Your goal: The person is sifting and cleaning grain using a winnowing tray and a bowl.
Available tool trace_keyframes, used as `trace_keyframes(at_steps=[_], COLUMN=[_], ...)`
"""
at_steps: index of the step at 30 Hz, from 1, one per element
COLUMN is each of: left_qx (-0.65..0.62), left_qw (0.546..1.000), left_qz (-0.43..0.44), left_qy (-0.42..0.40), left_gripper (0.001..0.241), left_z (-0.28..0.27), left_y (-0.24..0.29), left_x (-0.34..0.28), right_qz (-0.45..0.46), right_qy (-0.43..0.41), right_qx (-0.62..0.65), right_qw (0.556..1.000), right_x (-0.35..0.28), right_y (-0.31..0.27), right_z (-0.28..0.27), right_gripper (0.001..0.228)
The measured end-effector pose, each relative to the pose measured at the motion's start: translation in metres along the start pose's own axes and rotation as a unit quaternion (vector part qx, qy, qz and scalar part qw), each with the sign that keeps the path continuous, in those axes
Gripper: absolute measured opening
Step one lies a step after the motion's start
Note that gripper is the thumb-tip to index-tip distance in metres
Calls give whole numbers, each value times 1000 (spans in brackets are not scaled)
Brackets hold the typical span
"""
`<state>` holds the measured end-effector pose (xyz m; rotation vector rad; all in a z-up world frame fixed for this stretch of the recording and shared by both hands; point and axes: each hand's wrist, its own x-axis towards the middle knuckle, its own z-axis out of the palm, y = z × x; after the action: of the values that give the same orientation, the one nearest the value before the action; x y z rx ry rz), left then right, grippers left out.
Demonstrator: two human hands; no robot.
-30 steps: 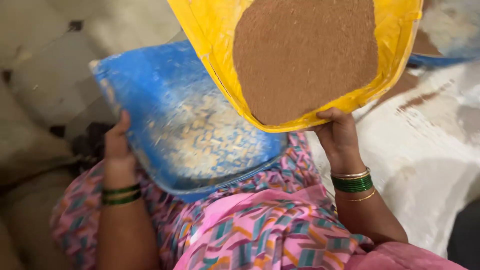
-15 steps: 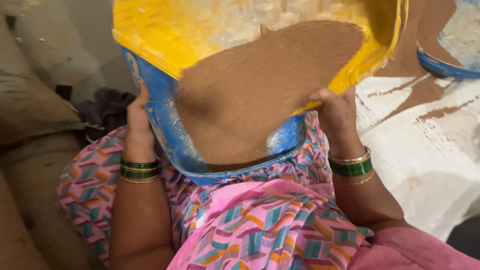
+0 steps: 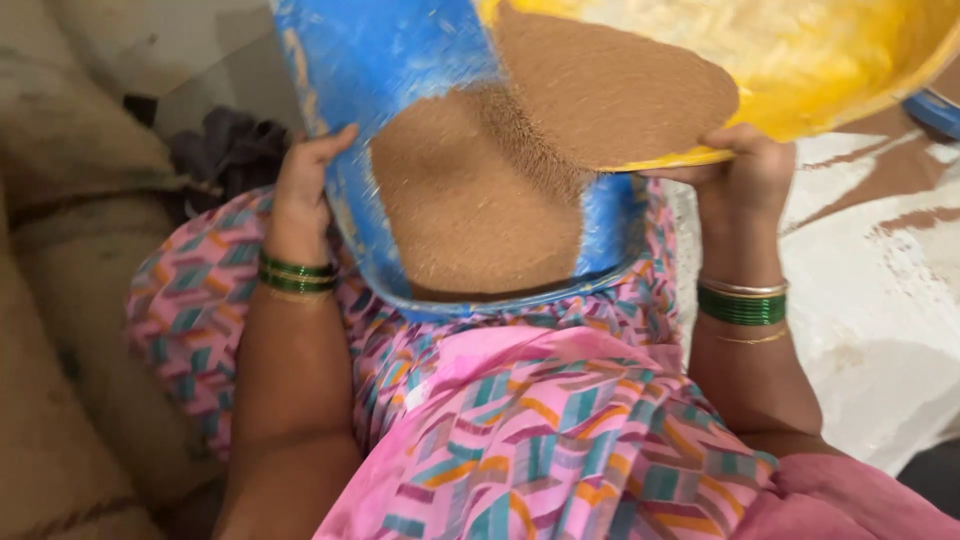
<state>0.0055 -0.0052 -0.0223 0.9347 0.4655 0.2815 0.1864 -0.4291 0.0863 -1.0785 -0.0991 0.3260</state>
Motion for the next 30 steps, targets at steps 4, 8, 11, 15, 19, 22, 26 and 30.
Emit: trace_keyframes(at_steps=[4, 8, 11, 15, 19, 22, 26, 30], left_qx=[-1, 7, 23, 20, -44, -53, -65, -184], left_qw=[1000, 998, 997, 987, 986, 993, 995, 981], left_qz=[19, 40, 56, 122, 129, 90, 65, -2], left_qy=[-12, -40, -52, -107, -97, -54, -50, -55], left_gripper=[38, 40, 42, 42, 36, 33, 33, 34], left_z=[-5, -3, -5, -5, -4, 3, 21, 32], left_y=[-1, 3, 4, 24, 21, 15, 18, 4], left_x=[-3, -9, -15, -26, -20, -22, -33, -30], right_qz=[117, 62, 29, 5, 5, -72, -68, -84], right_qy=[7, 13, 83, 122, 141, 169, 189, 141], right_qx=[91, 123, 206, 236, 147, -264, -346, -249], right_qw=[989, 990, 975, 964, 979, 947, 916, 954], right_x=[-4, -6, -33, -54, -66, -76, -79, -64], right_y=[-1, 3, -12, 10, 50, 82, 99, 64], right_z=[-21, -84, -77, -211, -380, -447, -476, -293], right_gripper=[56, 66, 68, 64, 60, 58, 60, 61])
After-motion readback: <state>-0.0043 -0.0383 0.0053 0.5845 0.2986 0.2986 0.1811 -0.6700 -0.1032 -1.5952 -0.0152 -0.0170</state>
